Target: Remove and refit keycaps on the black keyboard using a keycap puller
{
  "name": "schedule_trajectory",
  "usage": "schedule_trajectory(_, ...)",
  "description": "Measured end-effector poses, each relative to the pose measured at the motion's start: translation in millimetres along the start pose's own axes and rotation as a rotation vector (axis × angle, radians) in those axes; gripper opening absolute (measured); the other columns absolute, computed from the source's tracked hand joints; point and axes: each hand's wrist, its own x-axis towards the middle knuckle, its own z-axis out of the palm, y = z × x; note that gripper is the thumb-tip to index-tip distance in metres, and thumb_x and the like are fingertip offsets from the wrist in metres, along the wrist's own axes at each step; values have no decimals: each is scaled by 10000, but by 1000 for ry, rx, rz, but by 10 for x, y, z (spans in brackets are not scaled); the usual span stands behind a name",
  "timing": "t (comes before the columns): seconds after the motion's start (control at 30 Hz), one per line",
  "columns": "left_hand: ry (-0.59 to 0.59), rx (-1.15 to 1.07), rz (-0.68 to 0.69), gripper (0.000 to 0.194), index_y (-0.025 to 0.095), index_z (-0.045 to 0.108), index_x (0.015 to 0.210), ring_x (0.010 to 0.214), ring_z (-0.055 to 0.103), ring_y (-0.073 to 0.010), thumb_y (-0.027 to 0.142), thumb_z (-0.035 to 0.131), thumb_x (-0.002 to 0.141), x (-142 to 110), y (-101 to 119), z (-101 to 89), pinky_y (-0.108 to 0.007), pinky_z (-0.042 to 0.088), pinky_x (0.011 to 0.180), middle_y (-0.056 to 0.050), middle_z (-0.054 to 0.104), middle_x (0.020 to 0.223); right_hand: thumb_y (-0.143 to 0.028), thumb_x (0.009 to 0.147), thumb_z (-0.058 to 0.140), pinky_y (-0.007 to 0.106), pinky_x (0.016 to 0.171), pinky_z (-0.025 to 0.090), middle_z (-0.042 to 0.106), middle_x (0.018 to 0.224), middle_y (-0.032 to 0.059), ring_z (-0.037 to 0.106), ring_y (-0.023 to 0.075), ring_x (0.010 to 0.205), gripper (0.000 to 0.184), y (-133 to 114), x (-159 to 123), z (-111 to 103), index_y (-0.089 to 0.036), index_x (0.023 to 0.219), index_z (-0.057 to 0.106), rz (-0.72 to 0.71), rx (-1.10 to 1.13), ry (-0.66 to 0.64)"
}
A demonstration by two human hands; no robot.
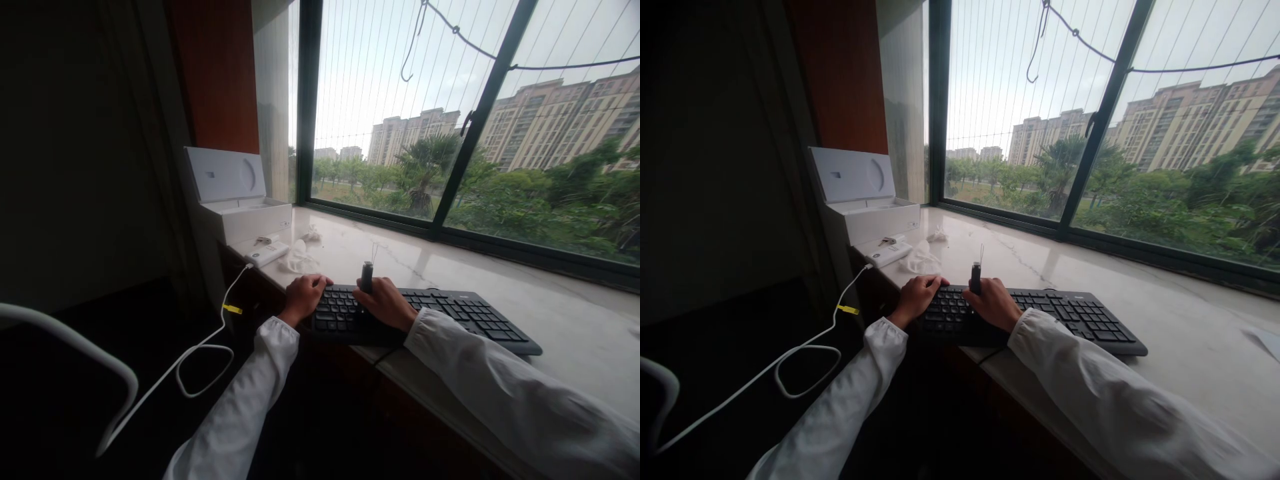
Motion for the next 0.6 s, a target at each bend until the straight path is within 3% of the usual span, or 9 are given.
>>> schedule_trajectory(0.13,2,1,-4,338,353,752,919,925,655,-183,442,425,921,5,-5,8,-252,431,742,45,753,973,-283,843,453,263,576,240,378,548,-44,314,98,520,253,-54,-31,19,-195,614,392,6,-25,29)
schedule_trajectory(0.6,15,-6,11,333,369,749,883,893,660,-178,442,426,917,5,-2,12,-255,421,732,56,754,948,-262,857,420,283,563,207,315,525,-45,250,99,501,289,-66,-20,27,-197,595,319,6,-35,34)
